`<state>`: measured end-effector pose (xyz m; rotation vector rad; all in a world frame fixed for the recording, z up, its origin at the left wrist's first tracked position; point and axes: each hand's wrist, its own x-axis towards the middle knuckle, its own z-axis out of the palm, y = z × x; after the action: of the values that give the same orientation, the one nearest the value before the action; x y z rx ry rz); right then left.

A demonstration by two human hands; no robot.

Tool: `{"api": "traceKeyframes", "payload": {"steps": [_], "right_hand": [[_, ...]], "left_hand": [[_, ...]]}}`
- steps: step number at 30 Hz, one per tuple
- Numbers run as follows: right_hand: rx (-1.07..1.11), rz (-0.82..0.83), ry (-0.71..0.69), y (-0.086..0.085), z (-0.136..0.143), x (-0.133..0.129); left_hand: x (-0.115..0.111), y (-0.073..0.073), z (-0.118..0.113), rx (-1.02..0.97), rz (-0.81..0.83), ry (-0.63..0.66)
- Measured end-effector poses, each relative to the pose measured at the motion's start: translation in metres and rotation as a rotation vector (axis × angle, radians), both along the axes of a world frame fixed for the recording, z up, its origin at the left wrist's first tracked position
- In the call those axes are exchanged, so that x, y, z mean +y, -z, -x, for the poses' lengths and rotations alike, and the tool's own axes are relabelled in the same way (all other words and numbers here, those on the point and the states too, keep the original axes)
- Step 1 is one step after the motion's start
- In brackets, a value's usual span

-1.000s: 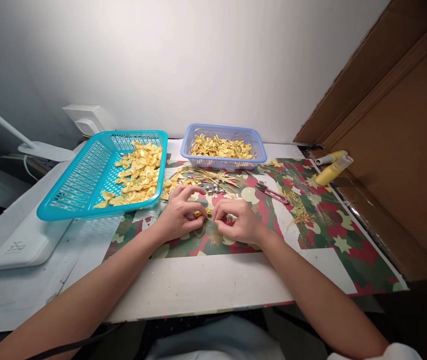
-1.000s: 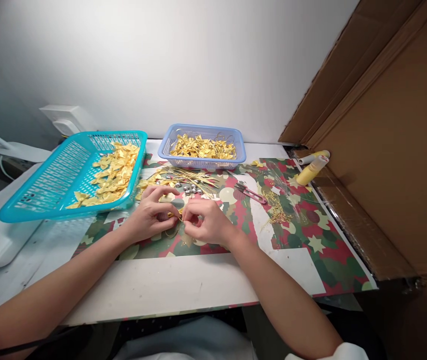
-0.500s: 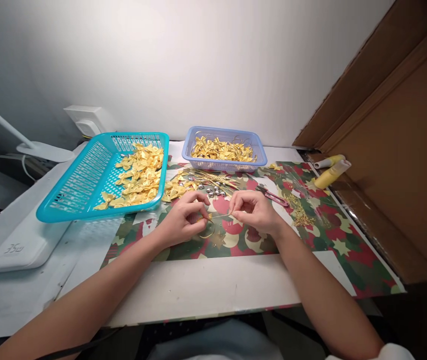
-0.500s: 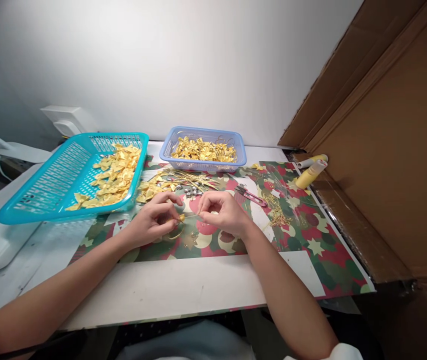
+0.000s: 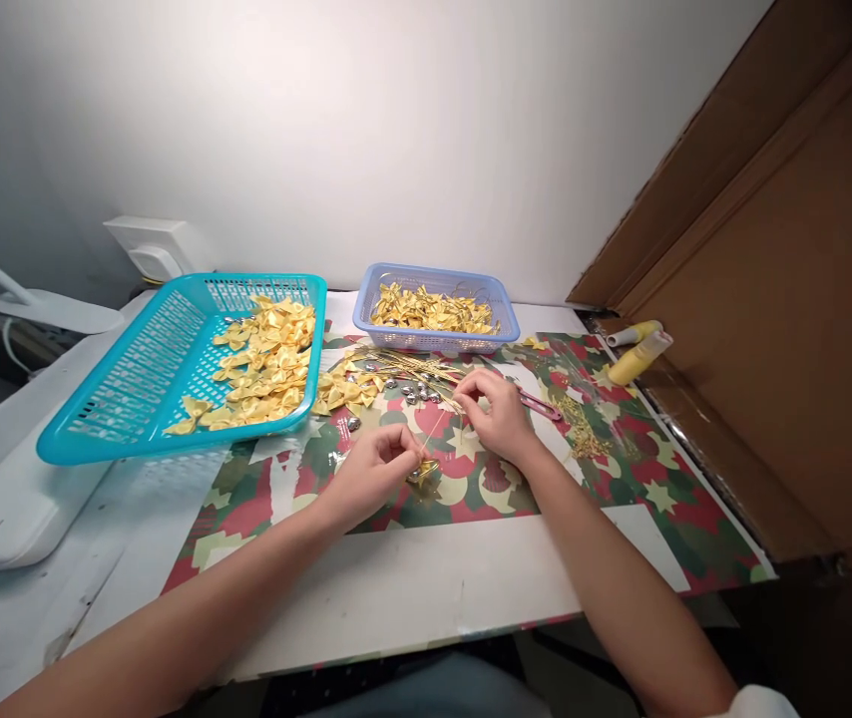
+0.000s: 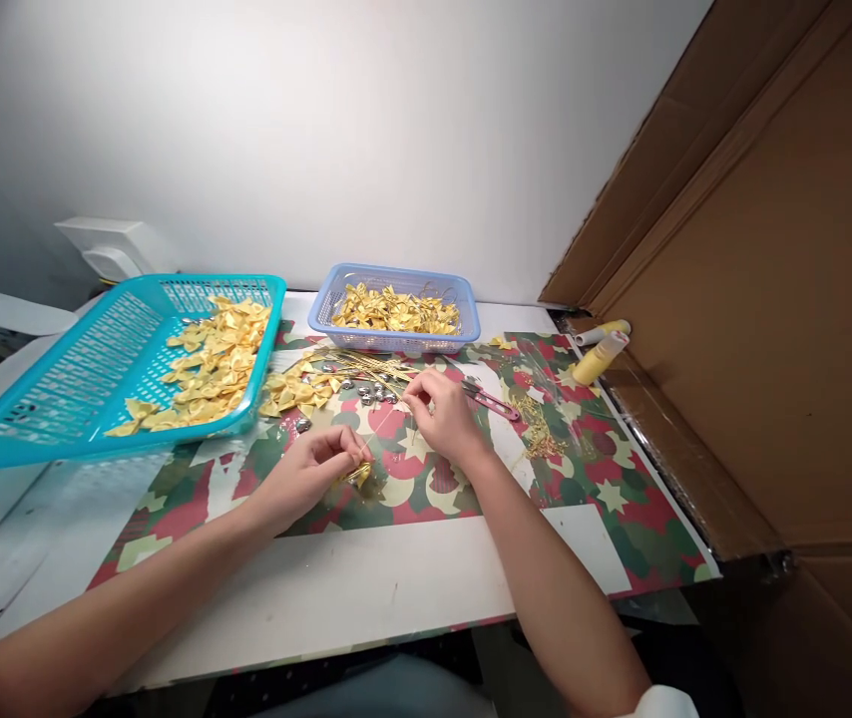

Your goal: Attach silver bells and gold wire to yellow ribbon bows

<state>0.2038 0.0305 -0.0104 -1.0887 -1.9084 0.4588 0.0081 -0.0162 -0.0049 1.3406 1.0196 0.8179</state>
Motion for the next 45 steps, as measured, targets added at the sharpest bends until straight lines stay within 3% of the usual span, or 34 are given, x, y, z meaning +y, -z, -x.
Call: {"api": "traceKeyframes", "payload": {"steps": [6,11,17,22,27,30,33,36,38,45], "right_hand": [[-0.041,-0.106,0.099,0.000,0.003,0.002],[-0.201,0.048,0.186,0.004,-0.014,0.012],[-0.557,0.271,0.614,-0.003,-0.064,-0.002],[-0.646,0.380,0.626,0.000,-0.075,-0.009],[-0.539,0.385,0.656,0.006,-0.075,-0.002],[-0.263,0.386,0.571,0.000,-0.072,-0.006],[0.056,0.442,0.304,-0.012,-0.060,-0.020],[0.088,0.568,-0.031,-0.024,-0.039,-0.039],[0.068,0.682,-0.172,-0.027,-0.025,-0.048],[0.090,0.723,-0.201,-0.023,-0.005,-0.053]], "left_hand": [[-0.001,0.002,0.001,-0.046,0.036,-0.004],[-0.001,0.001,0.000,-0.058,0.003,-0.112],[-0.001,0.004,-0.001,-0.144,-0.005,-0.173],[-0.002,0.004,0.001,-0.086,-0.092,-0.126],[-0.003,0.000,0.004,0.008,-0.170,-0.067],[-0.003,-0.001,0.006,-0.012,-0.185,-0.042],[-0.002,0.001,0.006,-0.031,-0.150,-0.033],[-0.001,0.002,0.006,-0.043,-0.103,-0.040],[-0.001,0.002,0.005,-0.057,-0.080,-0.041],[-0.001,0.001,0.004,-0.123,-0.003,-0.037]]}}
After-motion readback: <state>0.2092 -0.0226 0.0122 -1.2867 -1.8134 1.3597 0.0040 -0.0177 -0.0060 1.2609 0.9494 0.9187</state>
